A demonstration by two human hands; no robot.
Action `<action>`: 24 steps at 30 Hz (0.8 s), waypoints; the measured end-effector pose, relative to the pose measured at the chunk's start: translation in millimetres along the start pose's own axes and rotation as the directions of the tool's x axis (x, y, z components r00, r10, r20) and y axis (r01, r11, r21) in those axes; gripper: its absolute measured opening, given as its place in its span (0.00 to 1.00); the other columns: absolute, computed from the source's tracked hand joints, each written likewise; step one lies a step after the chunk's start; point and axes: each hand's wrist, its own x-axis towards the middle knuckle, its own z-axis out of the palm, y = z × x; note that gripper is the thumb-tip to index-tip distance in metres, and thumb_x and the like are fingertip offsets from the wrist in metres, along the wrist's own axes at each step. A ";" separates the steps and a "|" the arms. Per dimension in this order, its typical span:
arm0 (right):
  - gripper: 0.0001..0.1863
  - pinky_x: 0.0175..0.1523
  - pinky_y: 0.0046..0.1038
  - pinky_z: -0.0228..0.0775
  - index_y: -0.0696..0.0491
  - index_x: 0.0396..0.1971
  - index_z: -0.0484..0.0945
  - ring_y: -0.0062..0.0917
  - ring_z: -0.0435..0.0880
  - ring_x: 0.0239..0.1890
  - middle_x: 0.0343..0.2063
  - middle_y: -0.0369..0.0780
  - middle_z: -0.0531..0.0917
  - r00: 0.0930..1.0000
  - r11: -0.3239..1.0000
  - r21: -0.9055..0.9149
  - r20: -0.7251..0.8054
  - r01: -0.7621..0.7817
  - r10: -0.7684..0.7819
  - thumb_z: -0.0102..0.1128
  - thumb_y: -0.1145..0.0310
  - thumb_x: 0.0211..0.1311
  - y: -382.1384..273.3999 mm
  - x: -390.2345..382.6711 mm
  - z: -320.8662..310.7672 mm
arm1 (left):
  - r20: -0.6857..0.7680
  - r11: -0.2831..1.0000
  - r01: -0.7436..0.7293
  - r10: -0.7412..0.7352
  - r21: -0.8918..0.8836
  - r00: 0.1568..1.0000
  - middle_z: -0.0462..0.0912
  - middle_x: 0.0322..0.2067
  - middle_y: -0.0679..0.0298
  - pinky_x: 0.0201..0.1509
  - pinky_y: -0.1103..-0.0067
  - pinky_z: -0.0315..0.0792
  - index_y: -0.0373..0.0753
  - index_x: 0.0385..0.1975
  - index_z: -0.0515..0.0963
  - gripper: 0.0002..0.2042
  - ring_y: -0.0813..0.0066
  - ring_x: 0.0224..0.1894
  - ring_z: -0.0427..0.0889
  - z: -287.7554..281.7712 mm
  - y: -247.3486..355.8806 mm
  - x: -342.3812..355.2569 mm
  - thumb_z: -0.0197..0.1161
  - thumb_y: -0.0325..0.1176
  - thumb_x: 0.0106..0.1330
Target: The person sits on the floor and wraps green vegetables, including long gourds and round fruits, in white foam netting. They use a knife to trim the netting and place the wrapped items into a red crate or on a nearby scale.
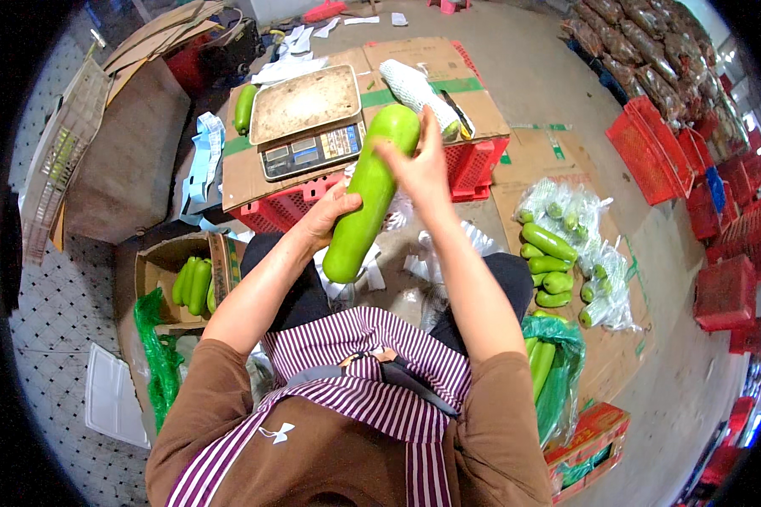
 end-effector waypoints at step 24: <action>0.27 0.46 0.26 0.76 0.61 0.54 0.70 0.25 0.80 0.43 0.42 0.44 0.80 0.991 0.980 0.156 0.079 -0.121 0.110 0.68 0.65 0.58 -31.7 -14.8 18.4 | -0.281 0.964 -0.138 0.201 0.227 0.938 0.78 0.45 0.60 0.47 0.74 0.78 0.37 0.61 0.64 0.33 0.71 0.42 0.81 -2.4 12.7 -3.7 0.67 0.43 0.57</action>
